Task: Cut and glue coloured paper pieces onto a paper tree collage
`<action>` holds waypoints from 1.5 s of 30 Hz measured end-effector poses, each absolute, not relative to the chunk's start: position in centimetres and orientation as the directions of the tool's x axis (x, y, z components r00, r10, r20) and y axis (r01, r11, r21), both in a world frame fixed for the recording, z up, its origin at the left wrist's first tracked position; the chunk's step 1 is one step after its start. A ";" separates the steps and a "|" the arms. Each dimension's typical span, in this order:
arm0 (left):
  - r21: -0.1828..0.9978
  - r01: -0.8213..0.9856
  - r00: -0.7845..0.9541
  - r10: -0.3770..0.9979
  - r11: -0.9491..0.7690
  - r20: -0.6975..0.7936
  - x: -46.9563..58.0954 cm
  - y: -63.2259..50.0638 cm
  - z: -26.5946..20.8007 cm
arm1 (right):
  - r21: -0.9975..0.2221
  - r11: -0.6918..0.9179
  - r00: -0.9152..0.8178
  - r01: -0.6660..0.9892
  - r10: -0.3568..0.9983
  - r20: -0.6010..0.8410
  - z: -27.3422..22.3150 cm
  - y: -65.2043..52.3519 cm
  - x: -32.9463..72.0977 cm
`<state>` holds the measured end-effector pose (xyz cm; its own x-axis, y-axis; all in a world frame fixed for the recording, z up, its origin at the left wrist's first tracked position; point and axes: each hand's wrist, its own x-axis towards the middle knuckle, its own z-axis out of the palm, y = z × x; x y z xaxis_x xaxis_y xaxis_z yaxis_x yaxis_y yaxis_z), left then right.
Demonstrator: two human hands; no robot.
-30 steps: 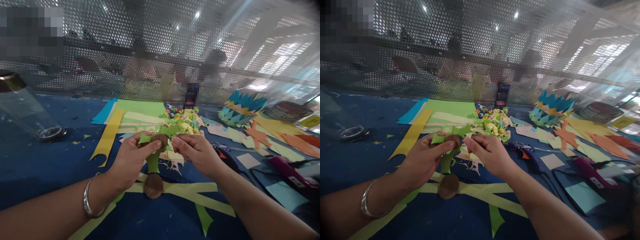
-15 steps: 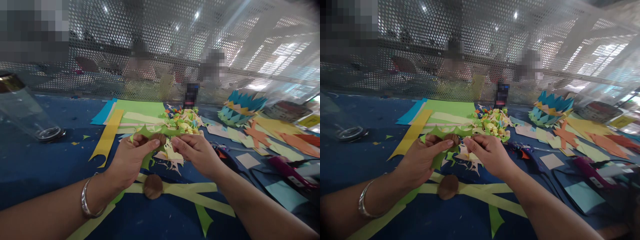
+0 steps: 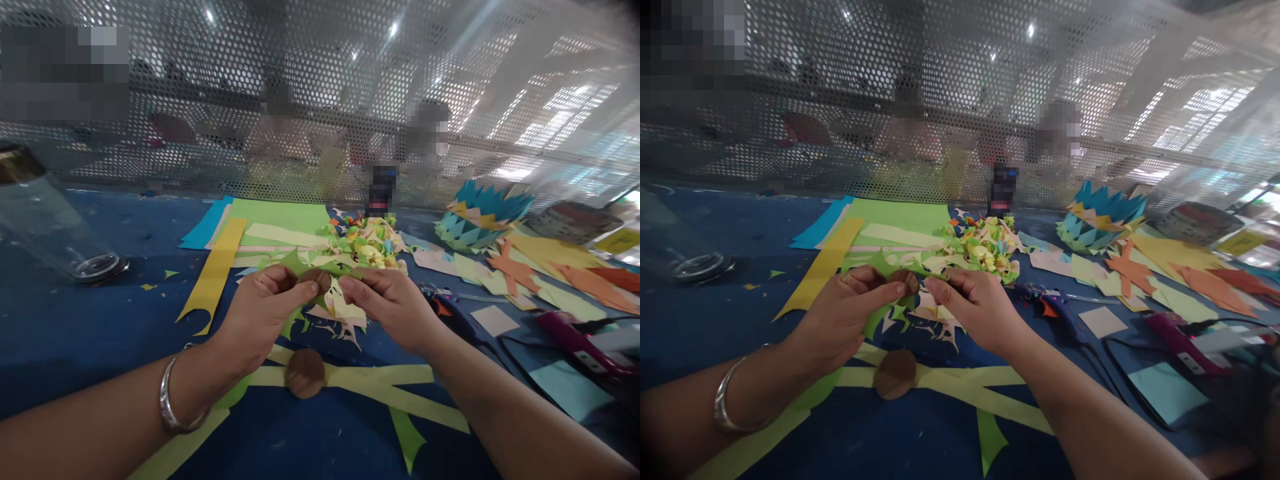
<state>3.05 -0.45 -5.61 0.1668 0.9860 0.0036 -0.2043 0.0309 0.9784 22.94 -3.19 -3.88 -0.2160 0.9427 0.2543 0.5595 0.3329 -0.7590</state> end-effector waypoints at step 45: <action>0.987 -0.154 0.314 0.949 0.042 0.009 2.7 -0.4 -5.1 | -0.647 0.405 -0.293 0.646 0.914 0.280 -3.7 -2.9 23.4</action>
<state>2.66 -0.45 -5.05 0.3145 0.9492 0.0092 -0.1545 0.0416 0.9871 23.40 -2.93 -3.67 -0.2926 0.9143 0.2802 0.6459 0.4050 -0.6471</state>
